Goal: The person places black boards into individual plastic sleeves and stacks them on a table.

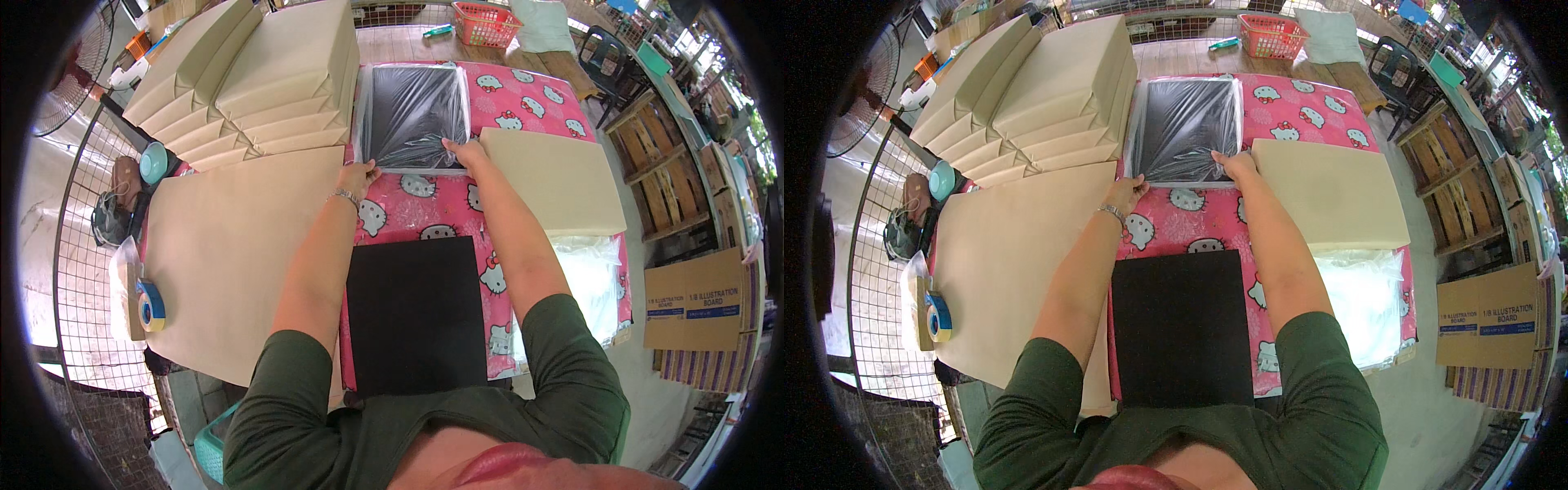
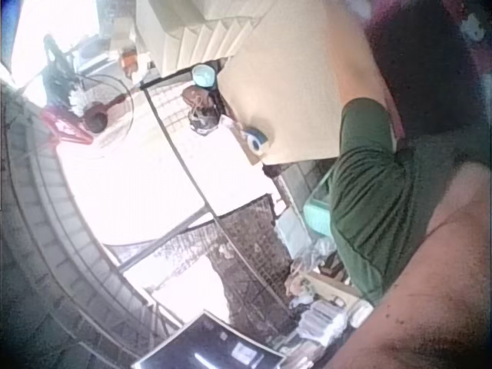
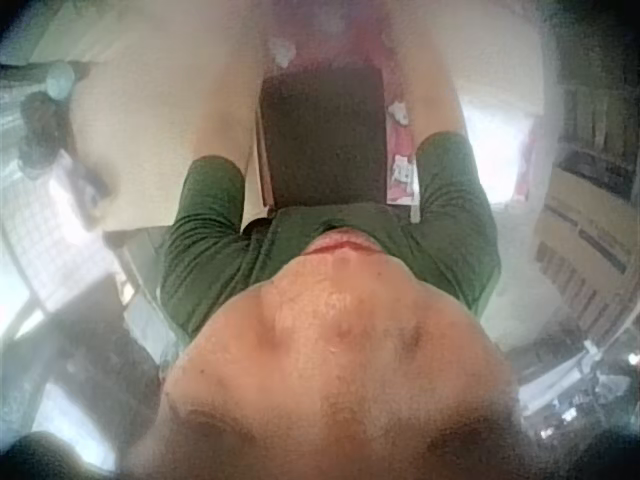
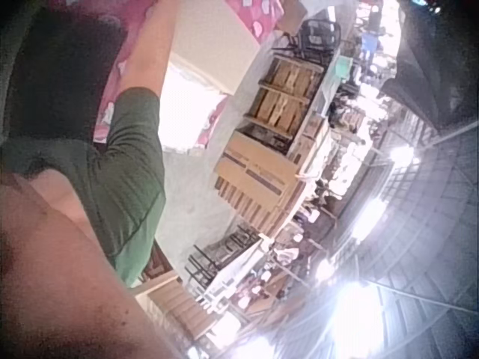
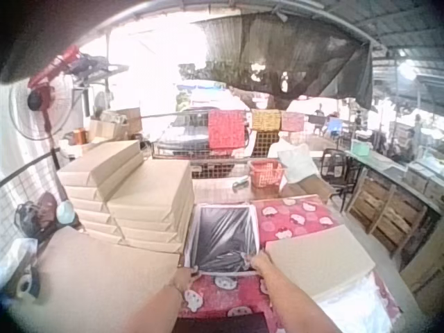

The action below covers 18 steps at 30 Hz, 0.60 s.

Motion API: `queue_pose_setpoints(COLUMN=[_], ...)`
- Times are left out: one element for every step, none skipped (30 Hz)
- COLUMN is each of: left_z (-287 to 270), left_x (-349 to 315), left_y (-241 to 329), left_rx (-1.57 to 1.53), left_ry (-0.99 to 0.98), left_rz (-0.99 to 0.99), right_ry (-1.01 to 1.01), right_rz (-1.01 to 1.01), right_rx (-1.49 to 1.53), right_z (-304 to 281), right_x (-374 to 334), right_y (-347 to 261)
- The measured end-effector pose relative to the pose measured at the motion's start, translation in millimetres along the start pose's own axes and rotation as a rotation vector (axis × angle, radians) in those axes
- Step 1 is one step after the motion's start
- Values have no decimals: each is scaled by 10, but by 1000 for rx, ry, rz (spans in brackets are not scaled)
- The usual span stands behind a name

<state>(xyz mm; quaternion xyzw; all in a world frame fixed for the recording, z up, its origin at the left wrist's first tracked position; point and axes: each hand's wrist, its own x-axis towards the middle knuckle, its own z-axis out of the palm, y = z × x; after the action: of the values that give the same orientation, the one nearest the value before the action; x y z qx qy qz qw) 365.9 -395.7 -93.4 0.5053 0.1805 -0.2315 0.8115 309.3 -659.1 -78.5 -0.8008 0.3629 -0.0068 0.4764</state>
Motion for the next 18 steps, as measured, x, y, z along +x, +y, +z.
queue_pose_setpoints(left_z=[9, -49, -65, -75, -59, -22, -37, -59, -254, -586, -886, -732, -503, -574, -696, -844, -973, -1062], left_x=[6, 10, 22, 25, 17, -20, -95, -183, -212, -210, -288, -611, -1151, -1578, -1939, -2288, -2617, -2971], left_y=[5, -6, -13, -36, -58, -90, -141, -193, -203, -206, -266, -309, -206, -138, -117, -126, -154, -174], left_rx=[-5, -12, -62, -113, -161, -192, -223, -257, -283, -309, -332, -199, -57, 21, 97, 174, 251, 302], left_ry=[-1, 9, 35, 61, 80, 1, -78, -158, -238, -308, -366, -272, -191, -179, -167, -134, -103, -69], left_rz=[4, 9, 25, 40, 49, 87, 125, 161, 243, 339, 430, 365, 306, 358, 405, 403, 400, 393], right_ry=[13, 9, 15, 20, 35, 60, 83, 202, 308, 407, 300, 238, 224, 180, 240, 296, 388, 481], right_rz=[4, -13, -36, -59, -221, -374, -527, -646, -781, -927, -937, -891, -863, -870, -830, -786, -742, -695], right_rx=[-8, -7, -4, -1, -62, -126, -192, -278, -357, -427, -332, -268, -219, -154, -121, -89, -104, -118], right_z=[-22, 6, -8, -18, -57, -136, -193, -228, -179, -108, -121, -363, -610, -782, -939, -1078, -1215, -1359], right_x=[-13, -102, -171, -262, -337, -385, -457, -584, -777, -1014, -1340, -1681, -1966, -2267, -2600, -2903, -3093, -3238], right_y=[0, -54, -129, -181, -144, -34, 87, 225, 324, 379, 381, 497, 703, 813, 894, 1014, 1243, 1499])
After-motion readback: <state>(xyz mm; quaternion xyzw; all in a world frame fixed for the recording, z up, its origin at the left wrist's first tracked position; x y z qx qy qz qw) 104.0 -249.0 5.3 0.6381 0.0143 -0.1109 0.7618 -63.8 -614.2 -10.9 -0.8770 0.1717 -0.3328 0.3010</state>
